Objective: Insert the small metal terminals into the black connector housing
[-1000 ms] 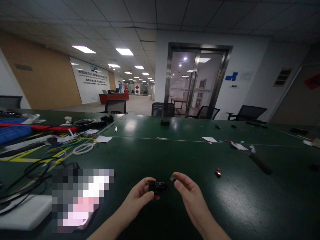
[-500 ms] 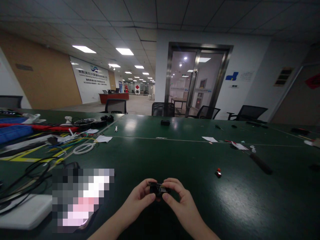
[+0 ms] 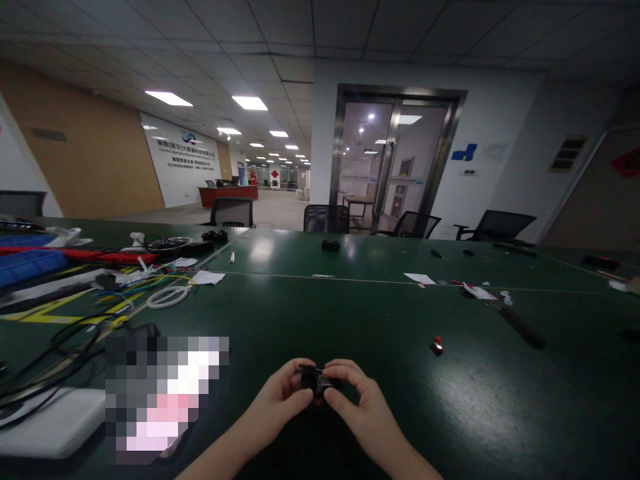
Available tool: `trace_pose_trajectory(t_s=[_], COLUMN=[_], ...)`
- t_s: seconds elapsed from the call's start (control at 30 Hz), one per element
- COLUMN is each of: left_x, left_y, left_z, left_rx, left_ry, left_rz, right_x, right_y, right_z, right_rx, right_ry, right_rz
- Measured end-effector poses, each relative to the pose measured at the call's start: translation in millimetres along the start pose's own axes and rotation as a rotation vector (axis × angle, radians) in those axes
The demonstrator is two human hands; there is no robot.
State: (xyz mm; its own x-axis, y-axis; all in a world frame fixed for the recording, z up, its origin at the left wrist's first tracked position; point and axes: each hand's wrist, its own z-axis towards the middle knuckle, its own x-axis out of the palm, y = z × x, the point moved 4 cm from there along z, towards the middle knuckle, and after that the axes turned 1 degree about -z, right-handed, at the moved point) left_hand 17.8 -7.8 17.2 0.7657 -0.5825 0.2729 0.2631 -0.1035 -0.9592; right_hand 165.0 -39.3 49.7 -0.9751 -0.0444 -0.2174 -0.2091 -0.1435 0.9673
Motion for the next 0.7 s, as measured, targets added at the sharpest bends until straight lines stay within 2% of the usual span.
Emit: trace_pose_trajectory(t_s=[0.4, 0.53, 0.7], left_x=[-0.7, -0.7, -3.8], left_y=[0.9, 1.3, -2.2], left_z=[-0.1, 0.1, 0.1], left_rx=[-0.015, -0.011, -0.007], left_ry=[-0.009, 0.002, -0.06], left_rz=[0.008, -0.036, -0.08], right_x=[-3.6, -4.1, -4.5], right_y=[-2.6, -8.6, -14.6], right_z=[-2.1, 0.5, 2.8], right_rx=[-0.062, -0.052, 0.026], right_ry=[0.002, 0.008, -0.001], right_rz=[-0.091, -0.082, 0.001])
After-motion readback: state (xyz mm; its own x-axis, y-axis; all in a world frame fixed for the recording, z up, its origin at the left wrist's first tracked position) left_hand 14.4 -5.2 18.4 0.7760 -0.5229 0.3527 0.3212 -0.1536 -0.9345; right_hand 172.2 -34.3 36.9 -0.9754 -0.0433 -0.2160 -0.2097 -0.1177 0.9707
